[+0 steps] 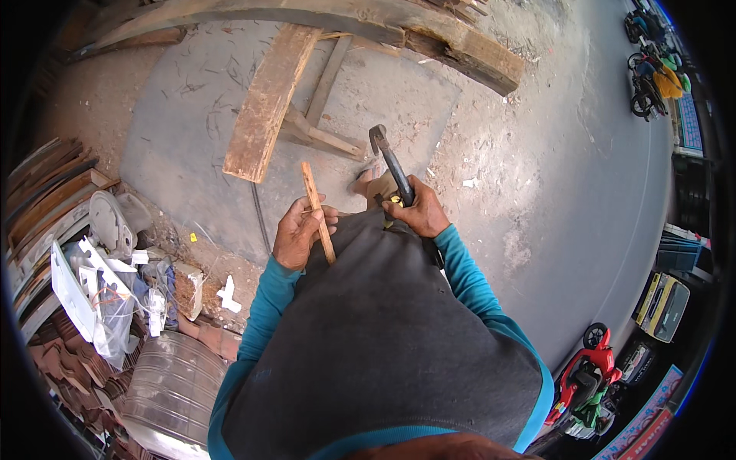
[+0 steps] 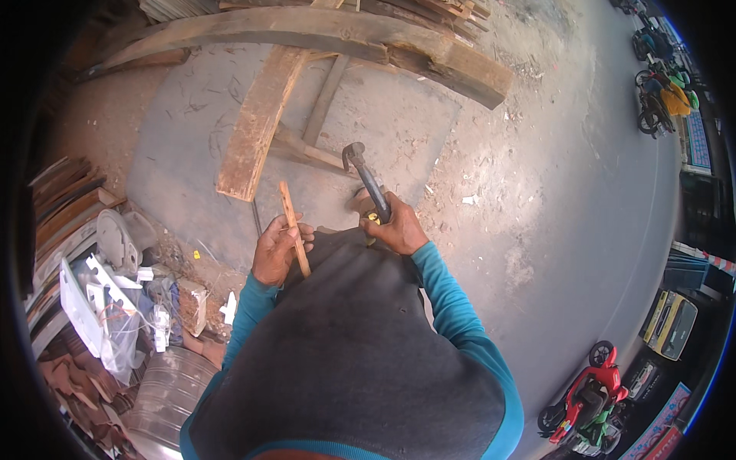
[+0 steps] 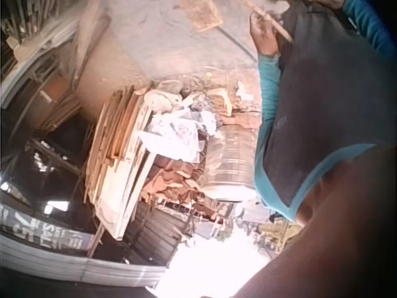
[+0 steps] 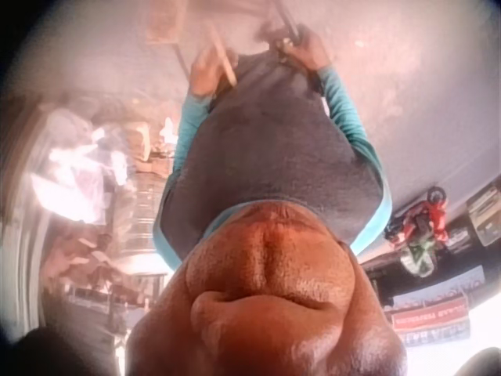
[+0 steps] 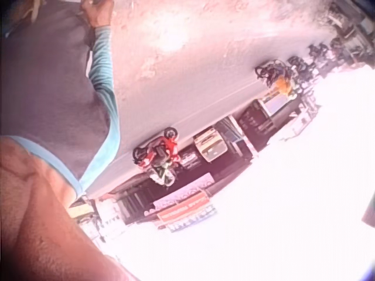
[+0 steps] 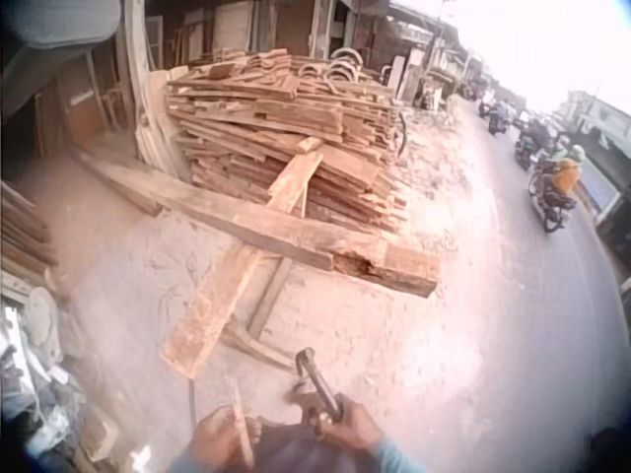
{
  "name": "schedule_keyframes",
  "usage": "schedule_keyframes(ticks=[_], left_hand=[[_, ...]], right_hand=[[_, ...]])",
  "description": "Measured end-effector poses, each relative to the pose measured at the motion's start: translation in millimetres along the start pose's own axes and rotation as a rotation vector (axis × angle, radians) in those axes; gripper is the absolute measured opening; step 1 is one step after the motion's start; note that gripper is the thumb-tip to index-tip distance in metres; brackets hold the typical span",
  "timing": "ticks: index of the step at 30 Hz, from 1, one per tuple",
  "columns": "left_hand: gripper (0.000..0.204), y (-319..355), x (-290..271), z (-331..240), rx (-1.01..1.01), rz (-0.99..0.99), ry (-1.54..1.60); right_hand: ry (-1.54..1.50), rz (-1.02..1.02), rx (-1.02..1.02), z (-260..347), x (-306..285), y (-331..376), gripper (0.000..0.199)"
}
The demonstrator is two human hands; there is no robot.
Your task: The person uses a hammer to remove small pieces of wood from a larger wooden beam, then handles a smaller wooden slat.
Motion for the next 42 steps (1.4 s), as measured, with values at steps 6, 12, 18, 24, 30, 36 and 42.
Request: schedule_keyframes(ticks=[6,12,18,24,30,36,42], left_hand=[[0.043,-46,24,-33,0.03,-0.078,-0.083],[0.044,-118,87,-104,0.225,-0.185,-0.116],[0.043,-166,142,-134,0.254,-0.249,-0.045],[0.042,-193,181,-145,0.276,-0.302,-0.104],[0.036,-198,175,-122,0.344,-0.366,-0.064],[0.038,-180,159,-80,0.323,-0.557,0.05],[0.042,-156,174,-69,0.331,-0.779,0.095]], right_hand=[[0.056,0.075,0.04,-10,-35,-45,0.05],[0.104,0.139,-0.029,-17,-93,-105,0.041],[0.106,0.29,-0.092,-6,-159,-155,0.04],[0.146,0.395,-0.088,-6,-193,-190,0.04],[0.213,0.511,-0.136,-15,-204,-193,0.051],[0.254,0.595,-0.239,-29,-210,-191,0.05],[0.186,0.887,-0.467,-34,-213,-206,0.037]])
Point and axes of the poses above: each hand's wrist, its own y-axis away from the middle knuckle, its own x-axis out of the palm, z = x × y, the point moved 3 cm from there along -y, towards the middle knuckle, and after that the axes turned 4 degrees about -x, right-handed, at the moved point
